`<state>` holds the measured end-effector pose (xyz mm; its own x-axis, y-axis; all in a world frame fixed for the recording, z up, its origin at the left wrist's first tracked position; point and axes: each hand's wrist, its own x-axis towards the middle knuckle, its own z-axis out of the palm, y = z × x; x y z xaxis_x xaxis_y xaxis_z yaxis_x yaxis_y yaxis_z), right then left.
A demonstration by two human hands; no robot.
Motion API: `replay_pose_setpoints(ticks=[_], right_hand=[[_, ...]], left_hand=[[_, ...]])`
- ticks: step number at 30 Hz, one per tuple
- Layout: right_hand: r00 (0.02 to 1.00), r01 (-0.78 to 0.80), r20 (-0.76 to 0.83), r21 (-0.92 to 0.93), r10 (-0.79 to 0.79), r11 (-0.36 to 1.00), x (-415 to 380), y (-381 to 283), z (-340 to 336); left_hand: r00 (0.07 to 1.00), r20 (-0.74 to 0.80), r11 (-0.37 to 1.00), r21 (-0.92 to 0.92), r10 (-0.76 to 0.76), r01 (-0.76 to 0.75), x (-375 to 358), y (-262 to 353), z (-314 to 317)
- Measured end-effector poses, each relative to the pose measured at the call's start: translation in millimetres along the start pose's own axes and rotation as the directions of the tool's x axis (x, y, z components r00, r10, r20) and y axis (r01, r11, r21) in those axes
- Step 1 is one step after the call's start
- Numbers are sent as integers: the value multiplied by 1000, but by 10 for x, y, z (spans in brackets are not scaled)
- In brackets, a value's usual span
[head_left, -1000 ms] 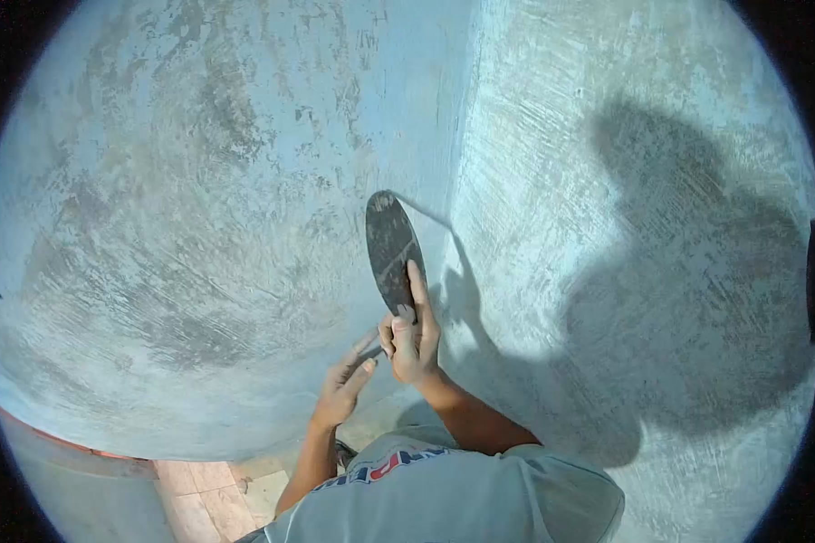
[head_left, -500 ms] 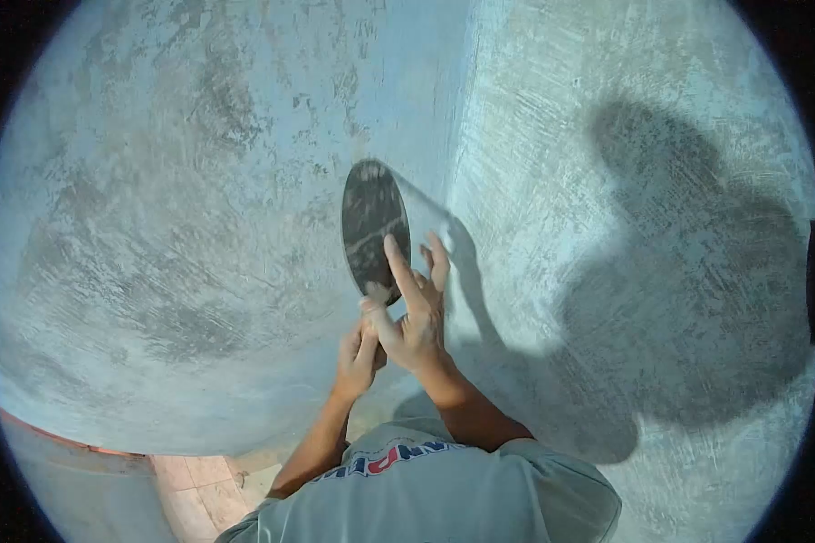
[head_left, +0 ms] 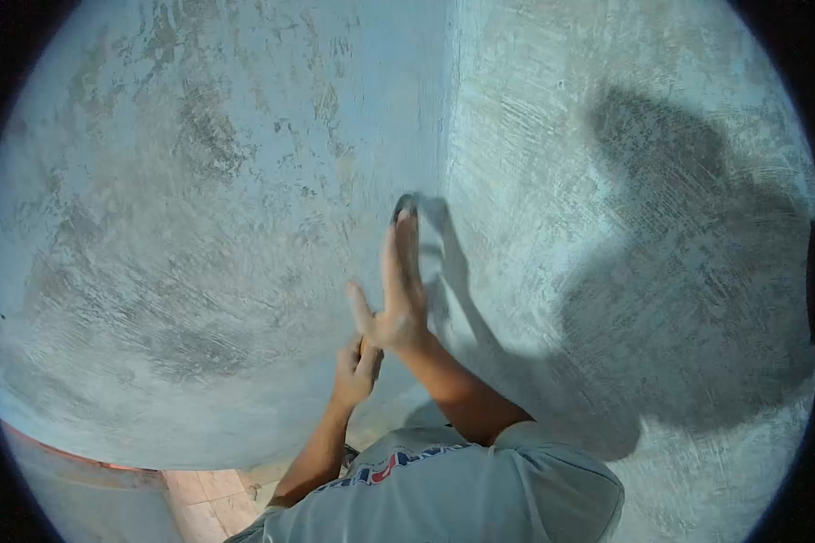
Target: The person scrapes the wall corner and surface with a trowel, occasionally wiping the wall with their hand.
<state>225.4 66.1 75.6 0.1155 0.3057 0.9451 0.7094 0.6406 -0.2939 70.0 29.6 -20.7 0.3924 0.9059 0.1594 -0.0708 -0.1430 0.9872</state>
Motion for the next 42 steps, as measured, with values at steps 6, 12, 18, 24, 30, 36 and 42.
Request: replay_pose_setpoints(ticks=[6, 12, 18, 24, 30, 36, 42], right_hand=[[994, -111, 2, -55, 111, 992, 153, -99, 36], [973, -124, 193, -28, 127, 992, -509, -367, 227], [996, -83, -42, -120, 78, 989, 298, 171, -23], [980, -160, 115, -40, 163, 986, -235, -414, 284], [993, -74, 89, 12, 72, 997, -202, -164, 174], [997, -59, -50, 11, 59, 998, 287, 87, 20], [994, -72, 95, 116, 61, 991, -371, -302, 298]], left_hand=[[999, 17, 999, 18, -36, 36, 127, 199, -116], [993, -122, 1000, -19, -6, 4, -376, -201, -154], [1000, 4, 993, 118, 4, -4, 374, 223, -22], [998, -55, 999, 5, -38, 38, -221, -116, -449], [996, -85, 998, 64, -3, 9, -244, -205, -262], [999, 20, 998, 55, 30, -31, 322, 528, -45], [963, 9, 926, -275, -269, 261, -417, -120, -541]])
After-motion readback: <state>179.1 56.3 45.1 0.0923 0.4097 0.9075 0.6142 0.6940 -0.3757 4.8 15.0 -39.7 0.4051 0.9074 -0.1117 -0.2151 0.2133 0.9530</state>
